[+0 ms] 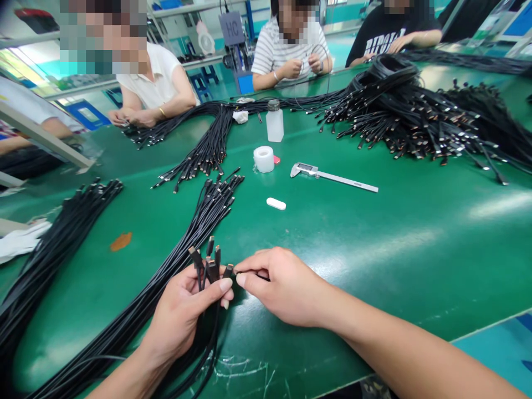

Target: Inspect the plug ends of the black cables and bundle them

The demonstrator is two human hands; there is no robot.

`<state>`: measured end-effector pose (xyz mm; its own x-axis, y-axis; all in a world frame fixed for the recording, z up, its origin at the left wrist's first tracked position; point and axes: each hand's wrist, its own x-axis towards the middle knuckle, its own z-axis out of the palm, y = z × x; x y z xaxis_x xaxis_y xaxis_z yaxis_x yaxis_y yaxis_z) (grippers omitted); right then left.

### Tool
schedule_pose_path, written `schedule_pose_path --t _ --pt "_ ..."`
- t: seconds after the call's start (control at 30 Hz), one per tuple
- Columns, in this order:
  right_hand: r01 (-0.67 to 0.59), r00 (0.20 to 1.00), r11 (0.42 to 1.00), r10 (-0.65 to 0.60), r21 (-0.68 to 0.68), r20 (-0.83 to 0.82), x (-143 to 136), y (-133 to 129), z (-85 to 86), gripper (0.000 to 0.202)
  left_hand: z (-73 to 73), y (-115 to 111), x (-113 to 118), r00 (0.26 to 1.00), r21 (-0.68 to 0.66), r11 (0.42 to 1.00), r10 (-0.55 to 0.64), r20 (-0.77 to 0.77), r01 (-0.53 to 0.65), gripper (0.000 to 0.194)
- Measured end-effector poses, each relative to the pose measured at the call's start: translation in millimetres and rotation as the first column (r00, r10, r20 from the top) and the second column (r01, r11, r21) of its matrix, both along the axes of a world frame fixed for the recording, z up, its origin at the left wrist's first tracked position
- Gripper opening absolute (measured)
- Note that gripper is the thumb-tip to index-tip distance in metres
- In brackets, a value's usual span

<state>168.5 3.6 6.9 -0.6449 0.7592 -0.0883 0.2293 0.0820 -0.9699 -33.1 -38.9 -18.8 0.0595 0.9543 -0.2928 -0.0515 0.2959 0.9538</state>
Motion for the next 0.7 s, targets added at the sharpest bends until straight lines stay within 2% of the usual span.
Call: schedule_pose_path --t 0.17,0.5,0.7 --pt "-0.021 1.0 0.999 0.021 -0.046 0.004 -0.6 0.4 -0.8 0.027 1.2 0.1 -0.1 0.999 -0.013 0.999 -0.03 0.015 0.03 0.029" --pt "-0.031 0.993 0.996 0.022 -0.083 -0.113 -1.9 1.3 0.2 0.029 -0.7 0.5 -1.5 0.999 0.02 0.999 -0.046 0.012 0.046 0.025" --pt "-0.019 0.995 0.994 0.009 -0.104 -0.097 -2.1 -0.4 -1.1 0.027 -2.3 0.5 -3.1 0.998 0.032 0.998 -0.057 -0.013 0.057 0.02"
